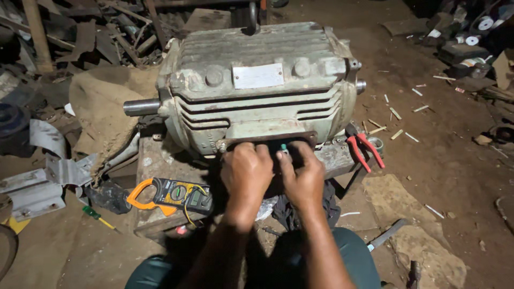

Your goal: The person connects green insulated wires to the terminals inside the junction box of an electric motor, twisting and seating the wire ends by hand. They then use red-handled pliers to tighten the terminal connections and rest a hand on the motor body while working.

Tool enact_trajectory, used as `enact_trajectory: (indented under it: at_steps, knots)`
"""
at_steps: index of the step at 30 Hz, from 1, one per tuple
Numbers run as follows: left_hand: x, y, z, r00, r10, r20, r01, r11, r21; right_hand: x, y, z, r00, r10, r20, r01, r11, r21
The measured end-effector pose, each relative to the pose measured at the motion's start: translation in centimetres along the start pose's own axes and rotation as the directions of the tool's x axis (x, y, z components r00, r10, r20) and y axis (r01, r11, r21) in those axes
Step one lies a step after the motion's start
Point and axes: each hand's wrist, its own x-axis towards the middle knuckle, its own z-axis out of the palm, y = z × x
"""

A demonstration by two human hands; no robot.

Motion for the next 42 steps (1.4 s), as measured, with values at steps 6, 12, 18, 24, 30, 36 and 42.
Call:
enact_trajectory:
  at_steps: [6, 12, 18, 24, 30, 36, 42]
  knots:
    - [0.6, -0.6, -0.3, 0.992, -0.083, 0.094, 0.096, 0.986, -0.138, -3.6, -1.7, 0.9, 0.974, -0.137, -0.178, 0.122, 0.988, -0.096]
    - [0.7, -0.6, -0.7, 0.985, -0.113, 0.133, 0.126, 0.988, -0.094, -3.2, -1.4, 3.3, 0.951, -0.249, -0.184, 0.227, 0.965, -0.133]
    - [0.2, -2.8, -2.5, 0.961, 0.253, 0.11, -0.246, 0.967, -0.071, -2.7, -1.6, 4.4, 0.927, -0.246, -0.283, 0.203, 0.964, -0.174]
    - [-1.0, -4.4, -3.1, 0.886, 0.463, -0.027, -0.464, 0.884, -0.058, -2.9, -1.7, 4.8, 0.922, -0.241, -0.303, 0.183, 0.961, -0.207]
    - [-0.6, -3.8, -2.8, 0.866, 0.5, -0.002, -0.5, 0.865, -0.036, -2.9, -1.5, 5.0, 0.913, -0.231, -0.335, 0.155, 0.958, -0.24]
    - [-0.2, -3.7, -3.1, 0.853, 0.521, -0.018, -0.517, 0.842, -0.151, -3.0, -1.6, 5.4, 0.902, -0.253, -0.349, 0.158, 0.947, -0.278]
    - [-0.2, -3.5, -2.6, 0.85, 0.527, -0.011, -0.527, 0.849, -0.04, -3.2, 0.0, 6.0, 0.9, -0.261, -0.35, 0.15, 0.938, -0.313]
